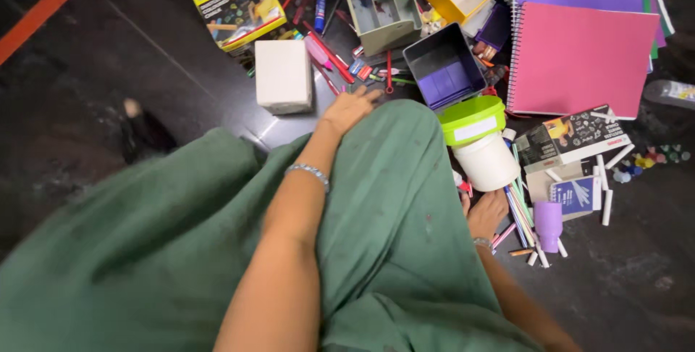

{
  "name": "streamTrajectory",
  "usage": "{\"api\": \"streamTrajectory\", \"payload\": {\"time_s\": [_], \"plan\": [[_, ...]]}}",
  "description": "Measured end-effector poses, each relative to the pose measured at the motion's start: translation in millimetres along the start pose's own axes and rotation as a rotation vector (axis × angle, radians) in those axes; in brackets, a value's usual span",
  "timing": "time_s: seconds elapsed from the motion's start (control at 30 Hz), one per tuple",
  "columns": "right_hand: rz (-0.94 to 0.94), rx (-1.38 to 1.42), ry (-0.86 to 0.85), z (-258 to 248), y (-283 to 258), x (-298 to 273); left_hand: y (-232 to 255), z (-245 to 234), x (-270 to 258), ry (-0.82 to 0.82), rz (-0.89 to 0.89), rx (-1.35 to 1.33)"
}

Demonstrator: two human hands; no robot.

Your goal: The person sits on the floor and sorts through scattered stationery items, including notebooks, pens, and small boxes. They place a backpack on a nearby table, then pick up and arrange various items into containers and boxes on the floor.

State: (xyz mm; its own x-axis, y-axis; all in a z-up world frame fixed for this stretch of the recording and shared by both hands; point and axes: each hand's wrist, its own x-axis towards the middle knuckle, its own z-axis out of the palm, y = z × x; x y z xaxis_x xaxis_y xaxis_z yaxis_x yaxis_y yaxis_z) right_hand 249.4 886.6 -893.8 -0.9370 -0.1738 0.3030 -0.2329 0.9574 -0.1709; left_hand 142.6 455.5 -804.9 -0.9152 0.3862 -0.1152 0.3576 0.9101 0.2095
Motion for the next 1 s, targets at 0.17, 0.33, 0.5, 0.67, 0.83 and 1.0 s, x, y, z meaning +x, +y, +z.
{"api": "streamTrajectory", "payload": {"time_s": [0.17,0.33,0.5,0.67,0.83,1.0], "plan": [[0.005,0.136,0.13,-23,-14,9,-14,-28,-67,0.228,-0.049,0.278],[0.111,0.269,0.18,-52,-29,11,-11,-61,-97,0.605,-0.676,0.052],[0.145,0.333,0.465,-71,-75,47,-18,-62,-97,0.676,-1.175,-0.468],[0.071,0.409,0.613,-100,-132,135,-55,-49,-115,0.668,-0.926,-0.611],[0.053,0.481,0.558,-110,-193,209,-70,-49,-158,0.701,-0.709,-0.562],[-0.143,1.04,0.086,-45,-270,237,-66,-63,-175,0.589,-0.491,-0.432]]}}
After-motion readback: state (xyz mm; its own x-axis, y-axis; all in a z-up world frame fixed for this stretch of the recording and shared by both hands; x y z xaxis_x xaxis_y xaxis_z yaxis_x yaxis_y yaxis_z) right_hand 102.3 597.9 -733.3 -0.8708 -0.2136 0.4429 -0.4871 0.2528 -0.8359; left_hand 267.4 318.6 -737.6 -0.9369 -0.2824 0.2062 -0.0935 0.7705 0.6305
